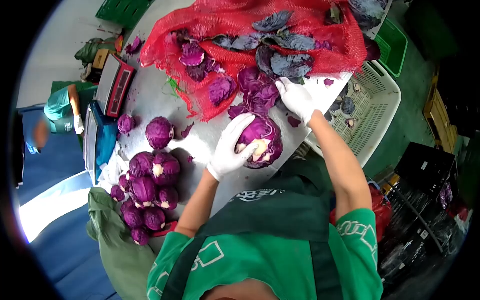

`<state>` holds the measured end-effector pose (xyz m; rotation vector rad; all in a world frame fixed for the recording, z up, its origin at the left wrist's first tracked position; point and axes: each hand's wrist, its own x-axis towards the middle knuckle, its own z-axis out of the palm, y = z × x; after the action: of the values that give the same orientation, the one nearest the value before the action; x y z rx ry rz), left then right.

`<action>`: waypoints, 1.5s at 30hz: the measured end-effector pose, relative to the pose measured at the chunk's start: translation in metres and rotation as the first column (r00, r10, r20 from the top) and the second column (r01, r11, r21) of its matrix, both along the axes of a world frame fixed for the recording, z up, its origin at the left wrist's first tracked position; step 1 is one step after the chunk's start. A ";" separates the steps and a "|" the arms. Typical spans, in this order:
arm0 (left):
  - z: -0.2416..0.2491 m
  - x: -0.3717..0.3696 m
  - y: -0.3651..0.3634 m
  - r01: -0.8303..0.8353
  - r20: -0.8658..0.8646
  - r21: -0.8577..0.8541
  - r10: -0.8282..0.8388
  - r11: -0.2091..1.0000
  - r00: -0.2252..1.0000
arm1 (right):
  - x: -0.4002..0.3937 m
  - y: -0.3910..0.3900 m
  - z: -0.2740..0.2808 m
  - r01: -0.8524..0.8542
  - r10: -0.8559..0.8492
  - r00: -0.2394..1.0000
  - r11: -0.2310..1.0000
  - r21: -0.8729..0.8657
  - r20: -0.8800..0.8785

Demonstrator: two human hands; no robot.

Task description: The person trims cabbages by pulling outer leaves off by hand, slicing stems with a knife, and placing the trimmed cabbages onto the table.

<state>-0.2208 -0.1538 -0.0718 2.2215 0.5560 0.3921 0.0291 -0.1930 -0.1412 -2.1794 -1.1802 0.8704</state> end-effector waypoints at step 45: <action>-0.022 0.015 -0.034 -0.465 0.023 -0.156 0.474 0.872 0.880 | -0.066 -0.098 0.052 -0.347 0.267 0.847 0.933 0.099 0.459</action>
<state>-0.2059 -0.1873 -0.0941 1.9097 1.0650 0.6445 -0.0368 -0.2907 -0.0891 -2.1282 -1.7952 0.3650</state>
